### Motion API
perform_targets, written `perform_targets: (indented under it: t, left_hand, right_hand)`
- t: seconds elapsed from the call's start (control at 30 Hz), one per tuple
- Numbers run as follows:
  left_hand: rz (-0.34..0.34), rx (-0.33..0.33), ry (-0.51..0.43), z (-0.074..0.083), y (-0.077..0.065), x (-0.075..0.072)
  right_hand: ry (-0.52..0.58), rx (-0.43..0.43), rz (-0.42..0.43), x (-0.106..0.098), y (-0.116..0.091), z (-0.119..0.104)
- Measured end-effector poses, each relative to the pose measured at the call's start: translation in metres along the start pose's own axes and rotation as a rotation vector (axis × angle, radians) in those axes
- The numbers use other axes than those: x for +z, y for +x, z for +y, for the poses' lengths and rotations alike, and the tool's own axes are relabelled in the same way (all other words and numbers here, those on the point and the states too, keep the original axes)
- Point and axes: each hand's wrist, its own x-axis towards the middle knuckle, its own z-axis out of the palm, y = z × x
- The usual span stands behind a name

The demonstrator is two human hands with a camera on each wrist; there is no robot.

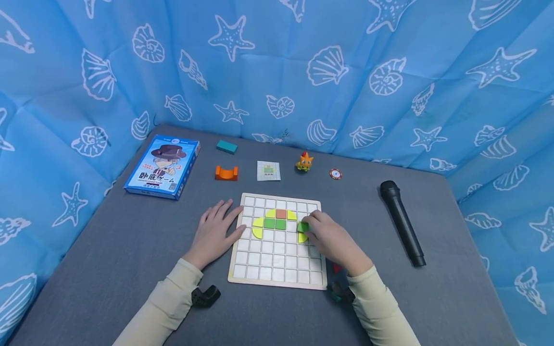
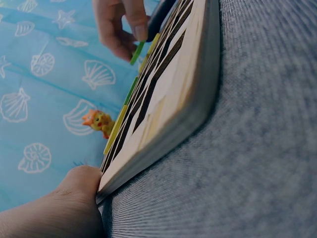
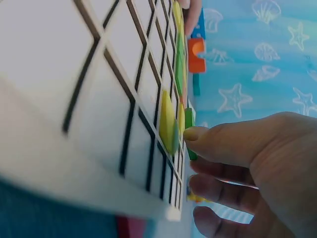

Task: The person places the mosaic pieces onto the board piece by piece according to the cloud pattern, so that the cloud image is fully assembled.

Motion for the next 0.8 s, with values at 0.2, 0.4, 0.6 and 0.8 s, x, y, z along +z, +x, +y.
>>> perform_targets:
  t: [0.2,0.4,0.6,0.8]
  left_hand:
    - [-0.004,0.002,0.004,0.001,0.0,0.001]
    - [-0.005,-0.002,0.001,0.002,0.0,0.0]
    - [-0.009,-0.007,0.009,0.002,0.0,0.0]
    - [-0.011,-0.014,0.01,0.001,0.001,0.0]
  right_hand:
    - [0.019,-0.042,0.023,0.009,0.008,-0.004]
    - [0.012,-0.076,0.054,0.012,0.014,-0.006]
    - [0.0,-0.086,0.054,0.013,0.018,-0.006]
    - [0.002,-0.1,0.048,0.013,0.021,-0.006]
